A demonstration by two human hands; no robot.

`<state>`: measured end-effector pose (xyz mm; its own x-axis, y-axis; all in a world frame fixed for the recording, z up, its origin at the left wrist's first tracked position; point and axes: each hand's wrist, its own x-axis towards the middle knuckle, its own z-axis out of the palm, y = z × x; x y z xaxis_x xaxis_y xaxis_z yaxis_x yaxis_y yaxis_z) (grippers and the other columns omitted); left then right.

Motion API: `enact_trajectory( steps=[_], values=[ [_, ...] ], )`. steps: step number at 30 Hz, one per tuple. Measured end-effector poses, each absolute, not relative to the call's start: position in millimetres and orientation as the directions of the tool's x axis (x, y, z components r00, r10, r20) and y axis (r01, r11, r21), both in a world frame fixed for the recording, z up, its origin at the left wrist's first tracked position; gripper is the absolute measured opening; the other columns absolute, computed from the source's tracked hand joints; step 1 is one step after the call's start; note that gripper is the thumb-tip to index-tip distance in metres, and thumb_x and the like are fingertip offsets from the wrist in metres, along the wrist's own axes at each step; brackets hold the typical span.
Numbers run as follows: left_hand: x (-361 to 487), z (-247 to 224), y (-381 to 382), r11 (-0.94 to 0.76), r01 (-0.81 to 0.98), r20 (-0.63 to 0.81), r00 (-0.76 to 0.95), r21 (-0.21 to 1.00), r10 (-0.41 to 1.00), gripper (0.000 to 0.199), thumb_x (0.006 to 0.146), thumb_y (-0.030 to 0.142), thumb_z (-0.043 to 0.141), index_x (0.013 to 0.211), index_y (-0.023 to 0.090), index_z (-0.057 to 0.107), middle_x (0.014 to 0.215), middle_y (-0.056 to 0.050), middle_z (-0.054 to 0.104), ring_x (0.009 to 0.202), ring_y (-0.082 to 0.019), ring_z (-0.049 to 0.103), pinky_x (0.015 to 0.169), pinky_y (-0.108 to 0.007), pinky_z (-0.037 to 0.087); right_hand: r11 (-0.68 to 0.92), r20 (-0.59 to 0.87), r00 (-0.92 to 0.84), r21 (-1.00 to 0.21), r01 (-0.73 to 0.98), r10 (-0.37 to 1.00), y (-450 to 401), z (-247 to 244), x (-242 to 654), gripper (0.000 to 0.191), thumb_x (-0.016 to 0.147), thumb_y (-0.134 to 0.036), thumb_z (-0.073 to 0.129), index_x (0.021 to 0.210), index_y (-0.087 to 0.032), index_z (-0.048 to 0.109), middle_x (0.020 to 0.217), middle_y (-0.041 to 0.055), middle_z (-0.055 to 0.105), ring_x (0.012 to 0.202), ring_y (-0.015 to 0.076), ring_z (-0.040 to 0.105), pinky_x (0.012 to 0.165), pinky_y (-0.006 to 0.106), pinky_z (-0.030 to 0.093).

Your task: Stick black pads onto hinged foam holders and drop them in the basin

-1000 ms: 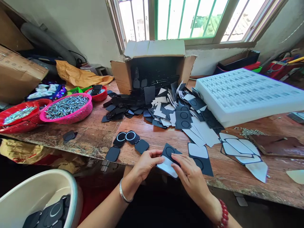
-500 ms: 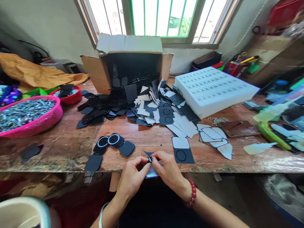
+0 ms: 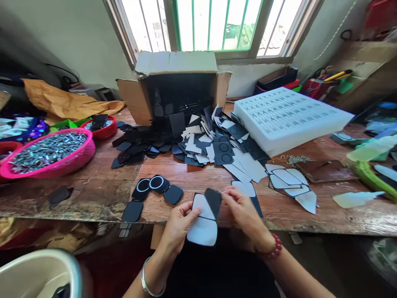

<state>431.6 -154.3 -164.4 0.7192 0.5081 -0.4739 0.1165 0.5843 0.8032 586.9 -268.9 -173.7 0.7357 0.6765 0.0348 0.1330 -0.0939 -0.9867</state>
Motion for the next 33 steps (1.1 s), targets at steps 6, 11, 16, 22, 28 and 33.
enact_trajectory(
  steps=[6, 11, 16, 22, 28, 33],
  values=[
    [435.9, -163.9, -155.7, 0.603, 0.065, -0.466, 0.701, 0.795, 0.54, 0.056, 0.048, 0.042, 0.093, 0.093, 0.013, 0.076, 0.079, -0.007, 0.076, 0.072, -0.02, 0.069, 0.071, -0.029, 0.055, -0.099, -0.165, 0.755, -0.986, -0.132, 0.635, -287.7, -173.5, 607.1, 0.036, 0.074, -0.053, 0.068, 0.077, -0.017, 0.068, 0.075, 0.0041, 0.062, 0.064, 0.0153, 0.052, 0.057, 0.026, 0.043],
    [438.9, -165.9, -164.2, 0.583, 0.073, -0.456, 0.703, 0.809, 0.545, 0.053, 0.056, 0.04, 0.09, 0.099, 0.014, 0.072, 0.084, -0.006, 0.076, 0.079, -0.021, 0.069, 0.072, -0.028, 0.054, -0.117, -0.088, 0.716, -0.993, -0.008, 0.693, -287.4, -162.9, 579.5, 0.032, 0.08, -0.05, 0.065, 0.073, -0.018, 0.067, 0.07, 0.001, 0.059, 0.067, 0.0149, 0.052, 0.062, 0.026, 0.043],
    [440.9, -167.8, -170.5, 0.593, -0.019, -0.396, 0.726, 0.805, 0.562, 0.051, 0.061, 0.042, 0.087, 0.101, 0.016, 0.069, 0.098, -0.008, 0.075, 0.094, -0.025, 0.069, 0.08, -0.032, 0.054, -0.107, -0.164, 0.551, -0.985, -0.134, 0.818, -275.0, -167.0, 561.1, 0.031, 0.08, -0.047, 0.066, 0.07, -0.018, 0.065, 0.071, 0.0019, 0.062, 0.067, 0.0148, 0.055, 0.062, 0.026, 0.047],
    [430.2, -166.9, -161.9, 0.611, -0.056, -0.412, 0.69, 0.79, 0.596, 0.059, 0.056, 0.039, 0.09, 0.105, 0.016, 0.068, 0.098, -0.008, 0.076, 0.096, -0.025, 0.069, 0.086, -0.034, 0.053, 0.16, -0.197, 0.821, -0.931, -0.328, 0.535, -291.3, -166.2, 626.1, 0.027, 0.071, -0.046, 0.071, 0.068, -0.022, 0.059, 0.073, 0.0036, 0.065, 0.067, 0.0175, 0.061, 0.063, 0.031, 0.055],
    [443.3, -169.1, -175.1, 0.622, -0.029, -0.386, 0.76, 0.783, 0.522, 0.057, 0.063, 0.041, 0.086, 0.109, 0.016, 0.064, 0.102, -0.01, 0.074, 0.095, -0.025, 0.069, 0.085, -0.034, 0.053, -0.145, -0.352, 0.521, -0.907, -0.395, 0.778, -309.4, -152.1, 601.9, 0.033, 0.067, -0.048, 0.079, 0.072, -0.017, 0.067, 0.077, 0.0057, 0.068, 0.07, 0.0175, 0.063, 0.066, 0.032, 0.054],
    [443.2, -173.2, -165.1, 0.127, 0.163, -0.207, 0.777, 0.978, 0.595, 0.047, 0.084, 0.048, 0.064, 0.12, 0.018, 0.058, 0.11, -0.012, 0.07, 0.101, -0.027, 0.066, 0.088, -0.043, 0.054, -0.154, -0.274, 0.623, -0.958, -0.24, 0.732, -326.0, -152.1, 616.0, 0.034, 0.069, -0.048, 0.077, 0.065, -0.016, 0.066, 0.062, 0.0003, 0.06, 0.059, 0.0121, 0.054, 0.059, 0.025, 0.049]
  ],
)
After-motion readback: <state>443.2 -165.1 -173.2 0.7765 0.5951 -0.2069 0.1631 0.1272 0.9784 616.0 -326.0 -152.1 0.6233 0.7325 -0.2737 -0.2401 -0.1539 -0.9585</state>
